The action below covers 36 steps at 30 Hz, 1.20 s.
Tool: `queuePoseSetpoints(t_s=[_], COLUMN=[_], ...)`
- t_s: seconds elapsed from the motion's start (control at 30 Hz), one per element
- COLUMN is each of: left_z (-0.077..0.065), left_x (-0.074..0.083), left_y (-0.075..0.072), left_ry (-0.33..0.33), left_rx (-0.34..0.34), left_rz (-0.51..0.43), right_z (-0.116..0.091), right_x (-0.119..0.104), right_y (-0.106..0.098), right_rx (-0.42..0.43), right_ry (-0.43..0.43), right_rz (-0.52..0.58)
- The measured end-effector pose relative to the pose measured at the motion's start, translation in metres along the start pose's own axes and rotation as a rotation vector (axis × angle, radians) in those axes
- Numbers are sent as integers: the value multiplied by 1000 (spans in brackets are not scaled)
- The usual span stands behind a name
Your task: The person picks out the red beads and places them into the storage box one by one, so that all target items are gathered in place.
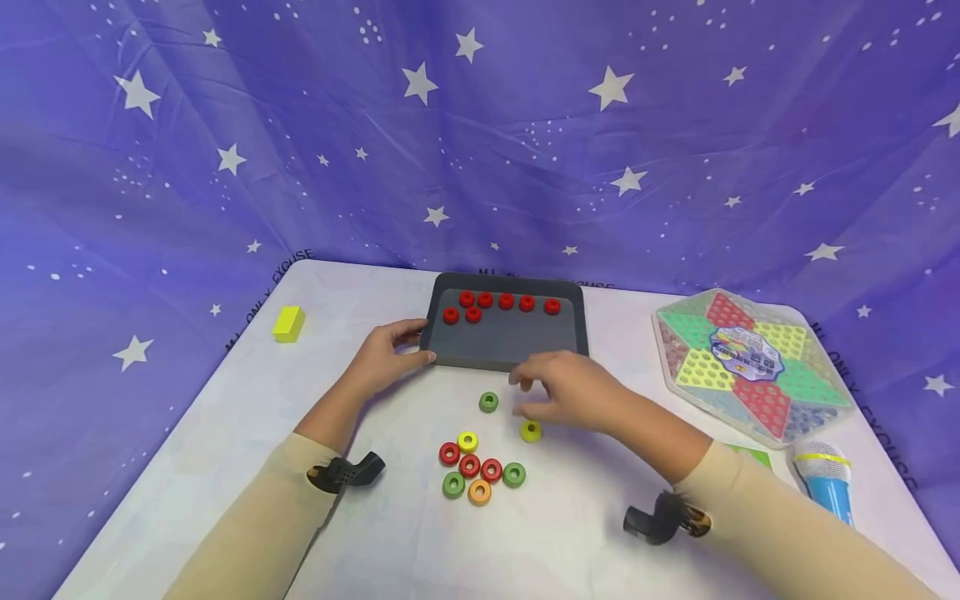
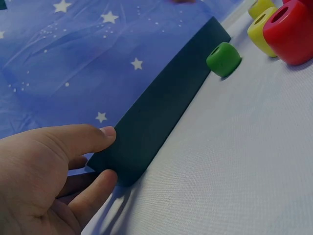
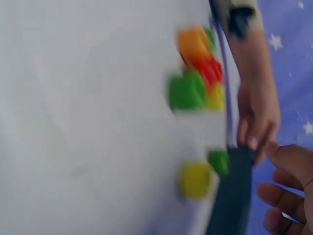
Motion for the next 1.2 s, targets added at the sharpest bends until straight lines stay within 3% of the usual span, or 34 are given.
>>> queuePoseSetpoints(t_s=[0.27, 0.63, 0.93, 1.2], left_z=[2, 2, 4, 3], left_x=[-1, -3, 0, 0], left_y=[0, 0, 2, 1], left_ry=[-5, -8, -2, 5], left_rx=[-2, -5, -2, -3], left_rz=[-8, 6, -3, 5], right_z=[-28, -20, -17, -20], right_x=[-33, -49, -52, -41], right_y=[51, 77, 75, 42], right_rx=[20, 24, 44, 44], right_ry=[-114, -111, -122, -152], right_rz=[-5, -144, -173, -118])
Point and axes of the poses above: each hand's wrist, its own z-axis towards the middle knuckle, its own y-axis out of the palm, x = y × z, the point moved 3 cm from there along z, towards the middle knuckle, and after that the axes turned 14 degrees about -x, right-handed, at the moved point
